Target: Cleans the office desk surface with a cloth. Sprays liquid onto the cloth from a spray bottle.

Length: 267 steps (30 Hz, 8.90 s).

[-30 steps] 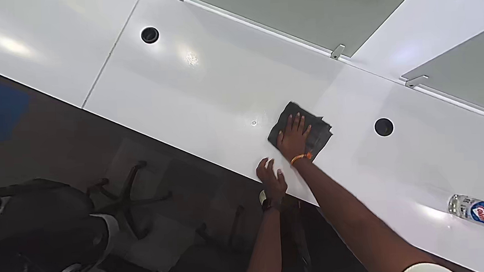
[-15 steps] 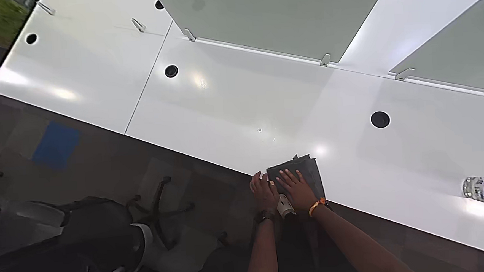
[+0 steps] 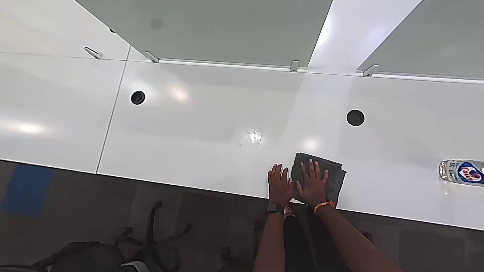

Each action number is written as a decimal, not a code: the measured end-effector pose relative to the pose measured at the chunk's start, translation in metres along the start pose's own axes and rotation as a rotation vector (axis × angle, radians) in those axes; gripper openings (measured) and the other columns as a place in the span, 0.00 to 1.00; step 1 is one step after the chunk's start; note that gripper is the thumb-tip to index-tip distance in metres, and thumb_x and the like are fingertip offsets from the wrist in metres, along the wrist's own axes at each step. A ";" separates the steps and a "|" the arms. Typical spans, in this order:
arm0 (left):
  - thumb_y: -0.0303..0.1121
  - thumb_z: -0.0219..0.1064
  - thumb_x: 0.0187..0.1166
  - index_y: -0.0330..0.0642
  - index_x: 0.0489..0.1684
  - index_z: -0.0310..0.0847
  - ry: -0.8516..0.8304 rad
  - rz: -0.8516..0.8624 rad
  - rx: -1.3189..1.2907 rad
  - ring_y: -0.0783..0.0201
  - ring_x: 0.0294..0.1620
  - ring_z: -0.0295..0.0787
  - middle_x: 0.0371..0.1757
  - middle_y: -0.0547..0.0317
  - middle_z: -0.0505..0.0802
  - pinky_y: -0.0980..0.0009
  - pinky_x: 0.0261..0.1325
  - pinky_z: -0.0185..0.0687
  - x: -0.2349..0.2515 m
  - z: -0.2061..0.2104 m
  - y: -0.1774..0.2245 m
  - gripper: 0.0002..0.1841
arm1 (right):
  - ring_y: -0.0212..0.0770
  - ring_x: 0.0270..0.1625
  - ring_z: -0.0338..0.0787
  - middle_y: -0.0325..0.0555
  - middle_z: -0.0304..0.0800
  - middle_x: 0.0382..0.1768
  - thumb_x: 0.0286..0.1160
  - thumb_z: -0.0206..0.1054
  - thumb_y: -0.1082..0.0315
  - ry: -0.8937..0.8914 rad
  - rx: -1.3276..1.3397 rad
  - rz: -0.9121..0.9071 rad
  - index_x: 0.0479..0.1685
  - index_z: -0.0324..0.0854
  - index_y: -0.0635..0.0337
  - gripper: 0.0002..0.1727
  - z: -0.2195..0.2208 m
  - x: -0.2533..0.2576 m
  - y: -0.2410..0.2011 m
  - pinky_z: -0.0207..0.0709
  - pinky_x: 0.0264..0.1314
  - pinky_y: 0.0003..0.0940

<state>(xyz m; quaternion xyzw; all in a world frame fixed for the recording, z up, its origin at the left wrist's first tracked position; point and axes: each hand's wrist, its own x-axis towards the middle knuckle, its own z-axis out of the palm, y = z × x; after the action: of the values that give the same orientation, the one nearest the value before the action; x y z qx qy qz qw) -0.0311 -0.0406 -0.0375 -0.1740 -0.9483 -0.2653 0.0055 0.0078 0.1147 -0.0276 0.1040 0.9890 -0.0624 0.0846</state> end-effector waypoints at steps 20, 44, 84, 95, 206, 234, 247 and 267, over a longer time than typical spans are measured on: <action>0.35 0.55 0.87 0.36 0.75 0.79 -0.037 0.055 -0.006 0.41 0.86 0.70 0.80 0.41 0.81 0.44 0.87 0.61 0.176 0.024 -0.016 0.22 | 0.60 0.87 0.67 0.49 0.75 0.82 0.68 0.58 0.40 0.153 0.092 0.122 0.75 0.81 0.38 0.33 -0.034 0.183 -0.011 0.47 0.87 0.72; 0.39 0.45 0.84 0.40 0.77 0.79 -0.032 -0.039 0.124 0.47 0.87 0.69 0.83 0.43 0.79 0.53 0.89 0.61 0.210 0.036 -0.014 0.27 | 0.56 0.89 0.63 0.40 0.71 0.84 0.75 0.57 0.50 0.127 0.230 -0.032 0.78 0.77 0.32 0.28 -0.073 0.427 -0.030 0.50 0.83 0.74; 0.38 0.45 0.85 0.44 0.78 0.78 -0.022 -0.068 0.123 0.48 0.88 0.68 0.84 0.48 0.77 0.53 0.87 0.62 0.210 0.038 -0.015 0.26 | 0.60 0.96 0.45 0.54 0.48 0.95 0.80 0.51 0.50 0.166 0.084 0.345 0.94 0.55 0.49 0.39 -0.095 0.418 0.114 0.37 0.87 0.78; 0.39 0.43 0.85 0.43 0.77 0.79 -0.015 -0.048 0.144 0.48 0.88 0.67 0.84 0.46 0.78 0.53 0.89 0.59 0.211 0.037 -0.016 0.27 | 0.48 0.96 0.48 0.37 0.57 0.93 0.78 0.51 0.52 0.081 0.164 -0.188 0.87 0.69 0.37 0.33 -0.070 0.362 0.060 0.37 0.92 0.69; 0.22 0.61 0.71 0.32 0.36 0.90 0.598 -0.578 -0.273 0.53 0.58 0.88 0.50 0.42 0.91 0.65 0.67 0.83 -0.092 -0.068 -0.088 0.10 | 0.57 0.68 0.82 0.50 0.87 0.63 0.70 0.60 0.53 -0.249 0.193 -0.956 0.67 0.87 0.34 0.24 0.005 0.038 -0.144 0.70 0.67 0.61; 0.25 0.60 0.72 0.35 0.38 0.91 0.795 -0.610 -0.259 0.54 0.59 0.87 0.48 0.47 0.93 0.60 0.69 0.79 -0.047 -0.114 -0.082 0.11 | 0.52 0.64 0.83 0.51 0.87 0.57 0.84 0.57 0.62 -0.223 0.353 -0.851 0.61 0.87 0.52 0.16 0.024 0.031 -0.273 0.73 0.66 0.50; 0.26 0.58 0.74 0.41 0.46 0.92 0.174 -0.192 -0.108 0.48 0.56 0.91 0.51 0.49 0.95 0.52 0.60 0.85 0.010 -0.095 -0.123 0.14 | 0.56 0.91 0.61 0.51 0.64 0.89 0.73 0.47 0.28 0.077 0.041 -0.324 0.86 0.70 0.32 0.41 0.009 0.063 -0.118 0.45 0.89 0.69; 0.41 0.53 0.84 0.44 0.48 0.90 -0.051 -0.023 0.142 0.51 0.46 0.92 0.43 0.52 0.94 0.56 0.43 0.85 0.053 -0.061 -0.131 0.18 | 0.57 0.94 0.52 0.49 0.58 0.91 0.70 0.53 0.36 0.148 0.046 0.183 0.83 0.72 0.42 0.39 -0.007 0.213 -0.187 0.37 0.89 0.73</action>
<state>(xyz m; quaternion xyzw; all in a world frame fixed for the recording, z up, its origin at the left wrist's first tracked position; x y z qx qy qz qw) -0.1293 -0.1593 -0.0454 -0.1692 -0.9665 -0.1928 -0.0095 -0.2396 -0.0241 -0.0391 0.1999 0.9773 -0.0693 0.0143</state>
